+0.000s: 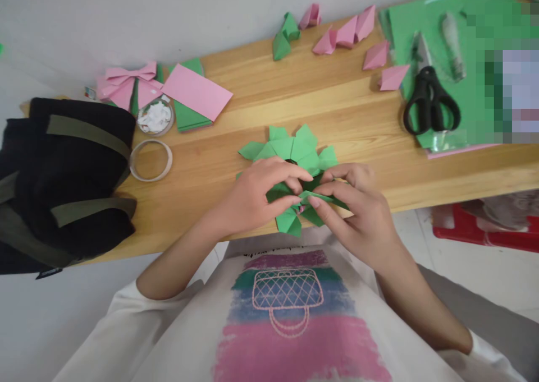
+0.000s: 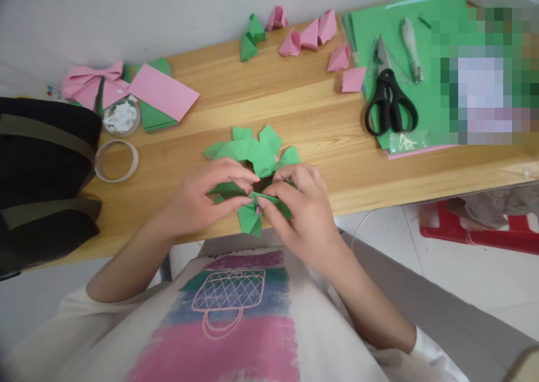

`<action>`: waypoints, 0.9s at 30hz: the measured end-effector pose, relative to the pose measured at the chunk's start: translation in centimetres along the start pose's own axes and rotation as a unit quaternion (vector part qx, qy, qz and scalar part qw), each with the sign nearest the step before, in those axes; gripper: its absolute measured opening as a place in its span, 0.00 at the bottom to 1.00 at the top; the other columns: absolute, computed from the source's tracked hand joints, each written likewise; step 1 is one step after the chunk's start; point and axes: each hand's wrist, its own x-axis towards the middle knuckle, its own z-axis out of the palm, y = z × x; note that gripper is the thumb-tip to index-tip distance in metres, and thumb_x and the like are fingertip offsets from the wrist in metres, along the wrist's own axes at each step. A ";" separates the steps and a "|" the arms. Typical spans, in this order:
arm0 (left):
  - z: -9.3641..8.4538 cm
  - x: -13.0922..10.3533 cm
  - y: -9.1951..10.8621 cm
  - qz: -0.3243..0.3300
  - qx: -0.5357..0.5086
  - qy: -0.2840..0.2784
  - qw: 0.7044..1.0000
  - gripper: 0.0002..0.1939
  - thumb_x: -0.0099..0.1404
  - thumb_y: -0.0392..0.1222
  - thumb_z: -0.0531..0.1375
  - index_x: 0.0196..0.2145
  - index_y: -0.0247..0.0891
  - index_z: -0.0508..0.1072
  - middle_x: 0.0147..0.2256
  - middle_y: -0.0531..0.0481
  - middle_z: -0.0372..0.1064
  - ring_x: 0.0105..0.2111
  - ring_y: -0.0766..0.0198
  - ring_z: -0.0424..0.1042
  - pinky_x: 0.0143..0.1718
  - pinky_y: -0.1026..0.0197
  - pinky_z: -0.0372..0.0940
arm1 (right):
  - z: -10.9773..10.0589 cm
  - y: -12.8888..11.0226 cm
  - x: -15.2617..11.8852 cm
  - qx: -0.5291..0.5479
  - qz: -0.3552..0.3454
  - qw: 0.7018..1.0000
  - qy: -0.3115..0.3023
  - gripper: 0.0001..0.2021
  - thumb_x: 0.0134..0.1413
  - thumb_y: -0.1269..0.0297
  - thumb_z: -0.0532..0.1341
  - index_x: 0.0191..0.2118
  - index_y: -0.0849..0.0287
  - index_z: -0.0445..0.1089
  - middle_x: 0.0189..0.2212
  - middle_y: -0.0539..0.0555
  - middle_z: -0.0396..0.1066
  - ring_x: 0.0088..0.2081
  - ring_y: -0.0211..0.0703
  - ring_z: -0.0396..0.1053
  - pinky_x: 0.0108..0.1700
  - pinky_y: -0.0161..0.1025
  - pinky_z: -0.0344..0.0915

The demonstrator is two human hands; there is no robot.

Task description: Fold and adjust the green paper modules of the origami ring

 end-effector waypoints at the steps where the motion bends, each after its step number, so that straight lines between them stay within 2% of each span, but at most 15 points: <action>1: 0.0 0.1 0.0 -0.001 0.003 0.000 1.000 0.13 0.65 0.31 0.61 0.47 0.40 0.72 0.35 0.52 0.76 0.42 0.61 0.73 0.47 0.57 0.66 | 0.1 -0.1 -0.1 -0.003 0.007 1.000 0.004 0.03 0.62 0.68 0.62 0.36 0.57 0.72 0.37 0.57 0.69 0.43 0.50 0.71 0.45 0.51 0.66; 6: -0.1 0.3 -0.1 -0.010 0.005 -0.007 1.000 0.11 0.66 0.33 0.61 0.46 0.41 0.72 0.34 0.52 0.78 0.42 0.61 0.73 0.47 0.56 0.66 | 0.0 -0.2 -0.3 -0.002 0.021 1.000 0.002 0.02 0.62 0.66 0.63 0.37 0.55 0.73 0.38 0.56 0.70 0.44 0.50 0.71 0.46 0.51 0.66; 12: -0.2 0.3 -0.2 -0.005 -0.008 -0.014 1.000 0.11 0.66 0.33 0.62 0.45 0.41 0.72 0.34 0.52 0.78 0.41 0.61 0.73 0.46 0.56 0.66 | -0.6 0.1 -0.4 0.034 0.016 0.998 -0.041 0.03 0.61 0.65 0.64 0.40 0.56 0.73 0.43 0.57 0.70 0.47 0.51 0.70 0.48 0.52 0.67; 19: -0.3 0.3 0.3 0.001 0.006 -0.020 1.000 0.10 0.66 0.33 0.62 0.45 0.40 0.72 0.35 0.52 0.77 0.42 0.61 0.73 0.46 0.56 0.67 | -0.5 0.2 -0.4 0.055 0.024 0.998 -0.011 0.02 0.61 0.67 0.64 0.39 0.56 0.73 0.41 0.57 0.71 0.48 0.50 0.71 0.49 0.52 0.68; 23: -0.1 -0.1 0.6 0.054 0.098 -0.015 0.994 0.05 0.69 0.34 0.60 0.40 0.42 0.73 0.35 0.54 0.76 0.42 0.61 0.73 0.45 0.54 0.64 | -1.0 0.3 -0.8 0.020 0.005 0.999 -0.025 0.03 0.59 0.67 0.65 0.39 0.54 0.72 0.43 0.57 0.71 0.48 0.51 0.71 0.48 0.53 0.68; 27: 0.2 -1.0 0.7 0.127 0.163 -0.001 0.978 0.08 0.71 0.33 0.57 0.37 0.44 0.73 0.35 0.57 0.78 0.43 0.61 0.73 0.46 0.53 0.60 | -1.5 0.5 -1.5 -0.033 -0.036 0.999 -0.020 0.06 0.58 0.72 0.64 0.40 0.53 0.72 0.46 0.57 0.71 0.49 0.53 0.71 0.48 0.54 0.66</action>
